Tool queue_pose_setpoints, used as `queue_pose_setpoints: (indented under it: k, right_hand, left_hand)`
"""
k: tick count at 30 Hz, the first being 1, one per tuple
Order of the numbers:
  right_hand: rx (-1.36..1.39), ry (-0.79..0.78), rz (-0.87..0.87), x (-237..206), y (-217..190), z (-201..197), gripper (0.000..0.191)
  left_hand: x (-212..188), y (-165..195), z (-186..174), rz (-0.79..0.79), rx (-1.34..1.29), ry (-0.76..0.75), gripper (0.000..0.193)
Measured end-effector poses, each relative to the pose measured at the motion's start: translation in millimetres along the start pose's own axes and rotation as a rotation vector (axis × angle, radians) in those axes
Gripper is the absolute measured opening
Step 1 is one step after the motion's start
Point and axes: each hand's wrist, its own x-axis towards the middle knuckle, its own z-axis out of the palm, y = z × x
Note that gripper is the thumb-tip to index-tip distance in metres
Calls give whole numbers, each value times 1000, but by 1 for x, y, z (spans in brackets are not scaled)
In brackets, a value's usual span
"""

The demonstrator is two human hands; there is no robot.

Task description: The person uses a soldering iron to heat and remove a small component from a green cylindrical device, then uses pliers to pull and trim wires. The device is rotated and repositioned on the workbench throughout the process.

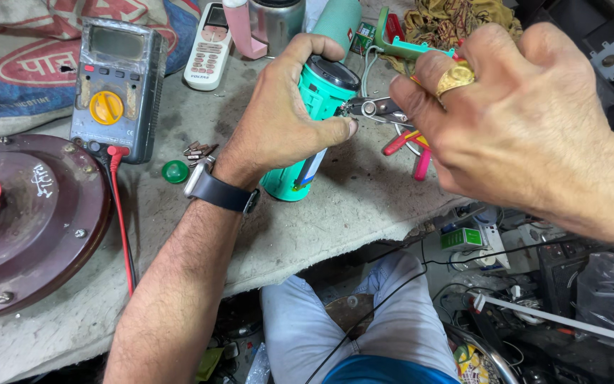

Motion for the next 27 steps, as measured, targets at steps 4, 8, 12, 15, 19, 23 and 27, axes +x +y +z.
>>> queue_pose_setpoints:
  k: [4, 8, 12, 15, 19, 23, 27]
  right_hand:
    - [157, -71, 85, -4, -2, 5, 72]
    - [408, 19, 147, -11, -5, 15, 64]
    - [828, -68, 353, -16, -22, 33, 60]
    - [1109, -127, 515, -25, -40, 44, 69]
    - [1296, -12, 575, -35, -60, 57, 68]
    - [1852, -49, 690, -37, -73, 65, 66]
    - [2186, -170, 768, -36, -71, 64, 54]
  left_hand:
    - [0, 3, -1, -23, -11, 2, 64]
    - [0, 3, -2, -54, -29, -3, 64]
    - [-1, 2, -3, -22, -20, -8, 65]
    - [-2, 3, -1, -34, -20, -21, 66]
    - [-1, 6, 1, 18, -19, -19, 65]
    - [-1, 8, 0, -40, 16, -13, 66]
    - [0, 6, 0, -17, 24, -15, 66]
